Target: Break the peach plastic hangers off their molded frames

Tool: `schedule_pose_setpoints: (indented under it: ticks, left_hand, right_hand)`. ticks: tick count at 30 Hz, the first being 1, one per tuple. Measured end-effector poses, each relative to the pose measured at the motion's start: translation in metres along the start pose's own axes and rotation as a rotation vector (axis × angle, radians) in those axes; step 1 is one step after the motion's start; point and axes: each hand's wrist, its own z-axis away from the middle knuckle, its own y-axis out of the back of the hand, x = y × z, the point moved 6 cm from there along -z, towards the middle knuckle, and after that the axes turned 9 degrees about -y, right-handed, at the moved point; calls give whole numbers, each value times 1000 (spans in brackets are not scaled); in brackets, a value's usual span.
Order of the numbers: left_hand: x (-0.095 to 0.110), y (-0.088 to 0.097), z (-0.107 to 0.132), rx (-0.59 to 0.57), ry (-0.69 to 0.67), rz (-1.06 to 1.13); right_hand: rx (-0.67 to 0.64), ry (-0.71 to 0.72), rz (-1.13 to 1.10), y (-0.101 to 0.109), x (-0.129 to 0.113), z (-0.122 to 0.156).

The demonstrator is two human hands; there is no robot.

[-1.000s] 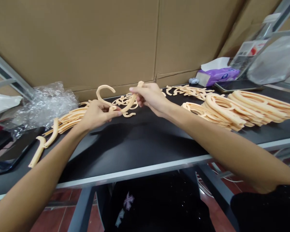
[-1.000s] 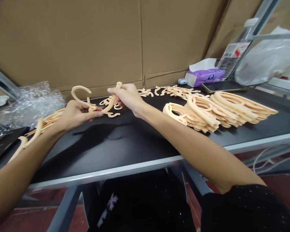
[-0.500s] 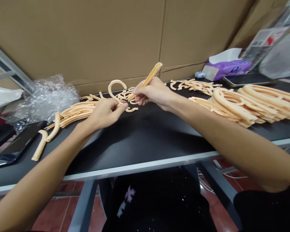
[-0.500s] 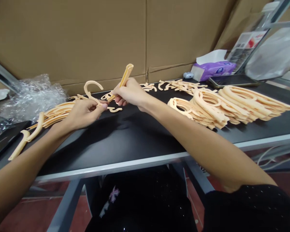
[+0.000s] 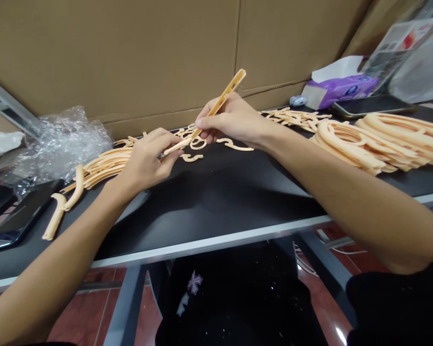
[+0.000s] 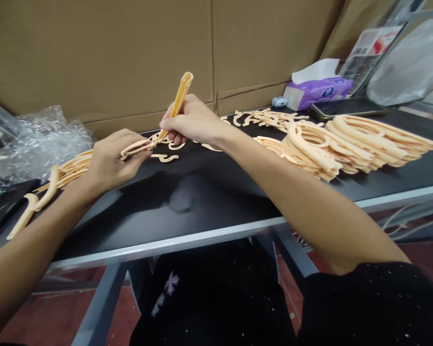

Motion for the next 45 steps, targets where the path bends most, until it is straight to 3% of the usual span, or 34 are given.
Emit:
schedule_pose_setpoints:
  ticks: [6,12,24,27,31,36,45]
  left_hand:
    - [2,5,3,90,-93,-101]
    - [6,9,2,174,-198,-47]
    - [-10,-3,8,-61,46,17]
    - [-9,-3,6,-62,30,13]
    - [0,0,4,-26,-89,33]
    - [-1,-2,1,-96,-10,54]
    - [-1,-3,0,-123,-4,74]
  right_hand:
    - [12,92,43,-5,-2,4]
    - [17,125,63,-9,0,5]
    - [19,160,198,-12,-4,15]
    - [21,186,237,-12,-5,15]
    - [24,223,300,-15,-6,16]
    - [23,220,295,-17,-6,16]
    - [20,268,369,-19,-12,19]
